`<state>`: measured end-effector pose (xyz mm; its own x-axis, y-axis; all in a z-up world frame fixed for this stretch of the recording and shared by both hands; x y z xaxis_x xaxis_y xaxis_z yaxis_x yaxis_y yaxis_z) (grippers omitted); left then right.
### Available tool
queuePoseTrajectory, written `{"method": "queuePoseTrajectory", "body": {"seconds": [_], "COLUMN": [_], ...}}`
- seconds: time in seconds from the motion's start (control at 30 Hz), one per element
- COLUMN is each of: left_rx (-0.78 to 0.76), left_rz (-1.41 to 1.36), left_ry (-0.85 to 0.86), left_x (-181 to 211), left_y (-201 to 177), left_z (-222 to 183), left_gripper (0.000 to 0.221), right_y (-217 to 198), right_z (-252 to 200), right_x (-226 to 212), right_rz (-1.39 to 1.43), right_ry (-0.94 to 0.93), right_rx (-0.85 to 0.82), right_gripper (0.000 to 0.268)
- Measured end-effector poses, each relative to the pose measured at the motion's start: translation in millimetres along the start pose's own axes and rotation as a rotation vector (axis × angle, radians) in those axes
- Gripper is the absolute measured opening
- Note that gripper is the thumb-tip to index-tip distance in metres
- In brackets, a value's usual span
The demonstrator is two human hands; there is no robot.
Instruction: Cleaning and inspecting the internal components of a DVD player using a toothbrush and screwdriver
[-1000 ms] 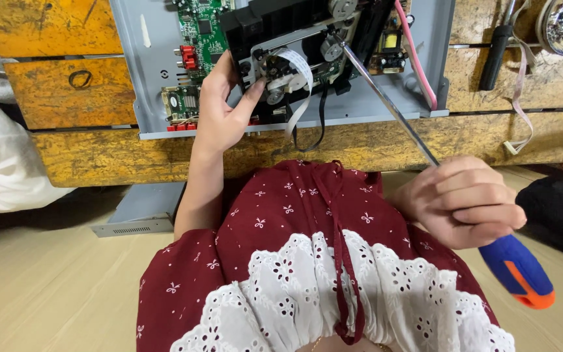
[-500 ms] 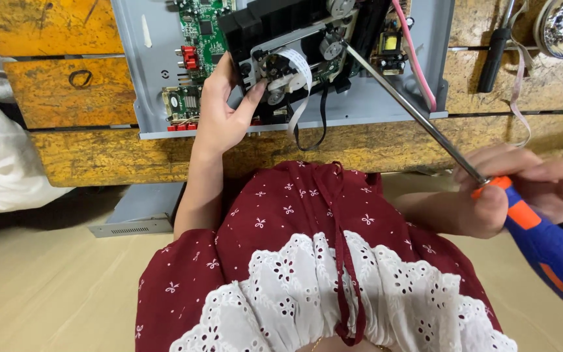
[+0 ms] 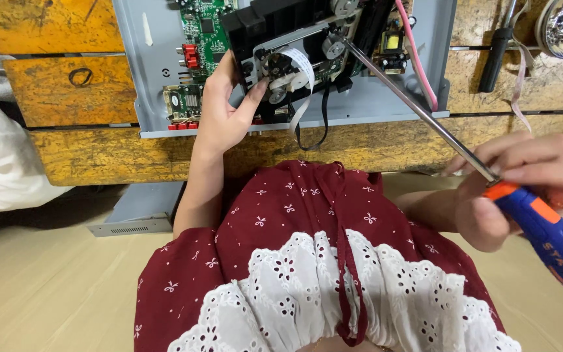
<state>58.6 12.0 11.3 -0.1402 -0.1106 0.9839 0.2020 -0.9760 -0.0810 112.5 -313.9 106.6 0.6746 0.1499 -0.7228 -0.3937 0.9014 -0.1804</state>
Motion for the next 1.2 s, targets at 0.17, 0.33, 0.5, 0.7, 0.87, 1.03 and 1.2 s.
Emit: {"method": "queuePoseTrajectory", "body": {"seconds": [0.17, 0.33, 0.5, 0.7, 0.87, 1.03, 1.2], "left_rx": [-0.002, -0.014, -0.011, -0.026, -0.030, -0.029, -0.038], "left_rz": [-0.020, -0.038, -0.024, -0.023, -0.027, -0.015, 0.014], "left_ry": [-0.031, -0.032, -0.039, -0.025, -0.027, -0.022, -0.030], "left_x": [-1, 1, -1, 1, 0, 2, 0], "left_y": [1, 1, 1, 2, 2, 3, 2], "left_z": [-1, 0, -1, -1, -2, 0, -2], "left_gripper": [0.030, 0.031, 0.031, 0.029, 0.032, 0.025, 0.036], "right_y": [-41, -45, -22, -29, -52, -42, -31], "right_z": [-43, -28, -14, -23, -45, -39, -26], "right_x": [20, 20, 18, 24, 27, 32, 30], "right_rz": [0.049, 0.073, 0.072, -0.042, -0.025, -0.038, -0.049], "right_ry": [0.157, 0.300, 0.192, 0.253, 0.327, 0.082, 0.153], "right_rx": [0.150, -0.311, -0.019, 0.239, -0.063, 0.057, 0.245], "right_gripper": [0.054, 0.055, 0.065, 0.038, 0.018, 0.050, 0.044]}}
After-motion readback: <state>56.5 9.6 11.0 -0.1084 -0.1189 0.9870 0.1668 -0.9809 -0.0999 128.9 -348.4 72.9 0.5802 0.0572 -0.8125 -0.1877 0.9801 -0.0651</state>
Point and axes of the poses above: each hand's wrist, its own z-axis towards the middle knuckle, its own y-axis out of the palm, x = y × z, the point moved 6 cm from there along z, towards the middle knuckle, and after that the axes turned 1 degree about -x, right-handed, at the moved point
